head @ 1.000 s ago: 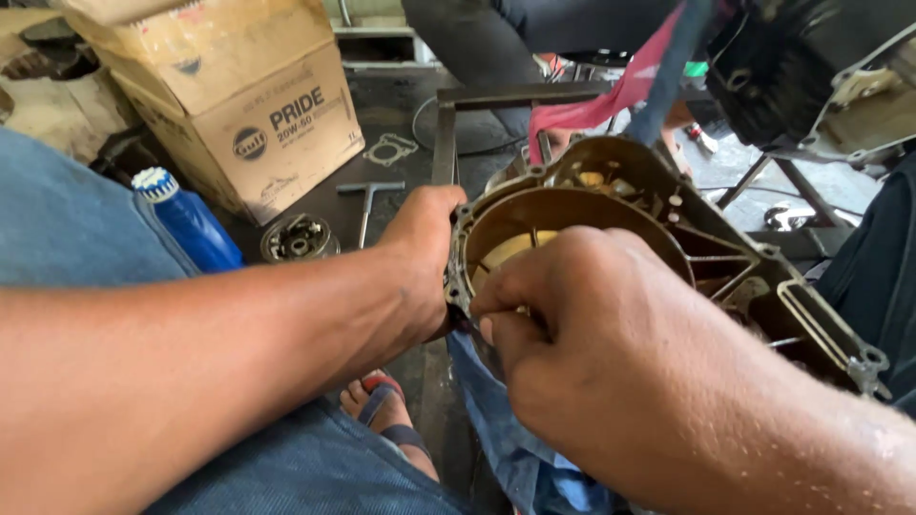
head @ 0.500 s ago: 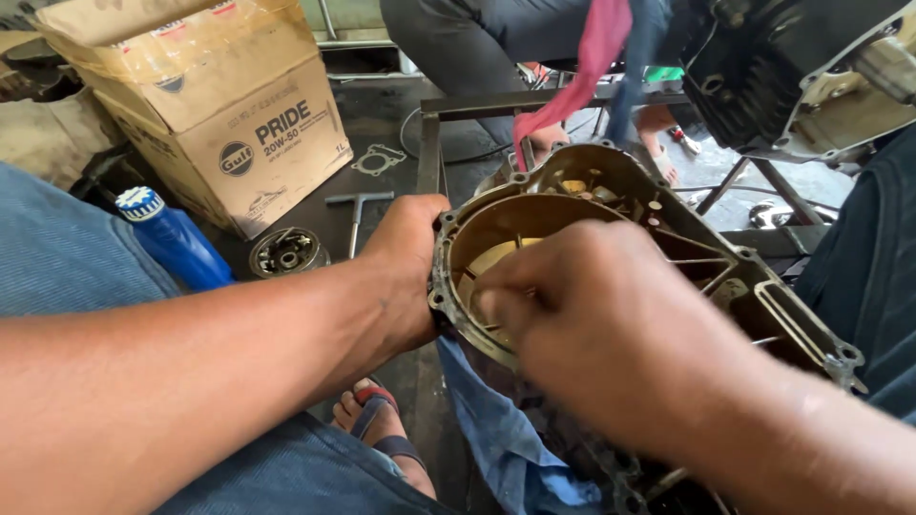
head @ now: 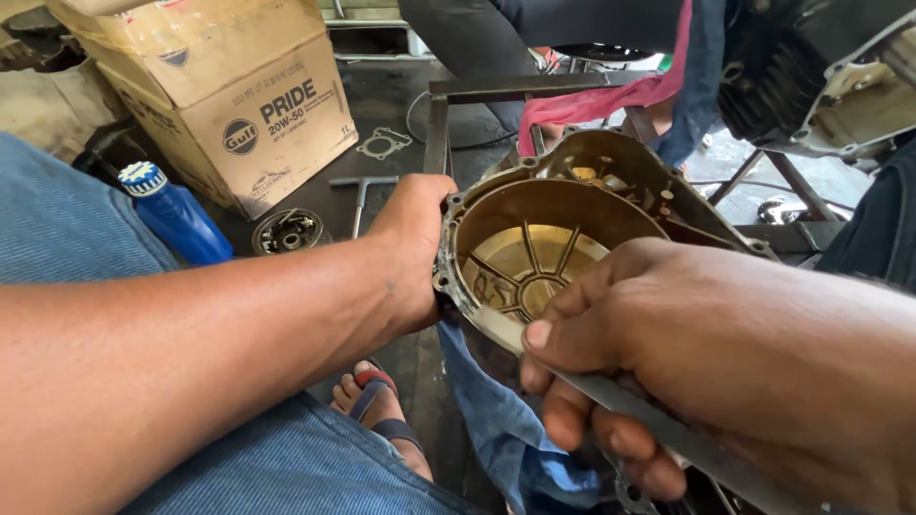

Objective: Applying sealant and assembling motorcycle engine casing components.

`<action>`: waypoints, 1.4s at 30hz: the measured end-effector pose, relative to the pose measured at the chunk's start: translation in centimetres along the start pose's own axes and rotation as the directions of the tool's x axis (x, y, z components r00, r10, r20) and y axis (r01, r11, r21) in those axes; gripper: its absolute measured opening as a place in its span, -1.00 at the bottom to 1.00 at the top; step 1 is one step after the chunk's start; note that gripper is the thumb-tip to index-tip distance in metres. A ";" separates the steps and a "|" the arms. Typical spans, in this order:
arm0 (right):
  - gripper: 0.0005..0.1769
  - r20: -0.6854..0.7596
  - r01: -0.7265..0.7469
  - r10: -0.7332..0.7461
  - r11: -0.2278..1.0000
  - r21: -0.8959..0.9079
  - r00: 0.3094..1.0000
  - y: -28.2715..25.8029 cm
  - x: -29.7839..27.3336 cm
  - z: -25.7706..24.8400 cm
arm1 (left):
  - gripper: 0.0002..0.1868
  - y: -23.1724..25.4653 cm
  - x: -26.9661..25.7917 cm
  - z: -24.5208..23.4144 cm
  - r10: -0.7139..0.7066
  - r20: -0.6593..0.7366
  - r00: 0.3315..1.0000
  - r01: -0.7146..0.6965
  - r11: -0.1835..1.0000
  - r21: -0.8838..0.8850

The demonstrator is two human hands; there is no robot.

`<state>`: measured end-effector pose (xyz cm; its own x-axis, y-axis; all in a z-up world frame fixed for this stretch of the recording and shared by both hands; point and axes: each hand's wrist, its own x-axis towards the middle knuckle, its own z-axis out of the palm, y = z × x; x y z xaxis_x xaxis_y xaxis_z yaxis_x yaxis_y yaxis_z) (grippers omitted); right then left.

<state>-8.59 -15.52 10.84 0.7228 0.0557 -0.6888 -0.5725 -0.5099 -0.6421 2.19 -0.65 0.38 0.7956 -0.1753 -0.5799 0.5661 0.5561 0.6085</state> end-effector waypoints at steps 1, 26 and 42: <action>-0.62 0.000 0.002 -0.002 1.000 -0.008 1.000 0.0 0.3 -0.3 | -0.77 0.0 -0.1 -0.1 0.004 0.000 1.000 -0.004 1.000 -0.007; -0.69 0.349 0.279 -0.027 0.659 -0.698 0.937 -1.7 1.7 0.3 | -0.71 0.4 -0.6 0.4 -0.007 -0.089 0.996 0.013 0.998 0.063; -0.69 0.100 0.681 -0.865 0.310 -0.664 0.491 2.0 2.9 -0.6 | -0.72 0.2 -0.8 -0.2 0.020 -0.046 0.999 -0.012 0.988 0.156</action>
<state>-7.45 -16.91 7.75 0.8118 0.5544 0.1833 0.5715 -0.6899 -0.4443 1.64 -0.19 0.84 0.7959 -0.1271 -0.5920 0.5829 0.4250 0.6925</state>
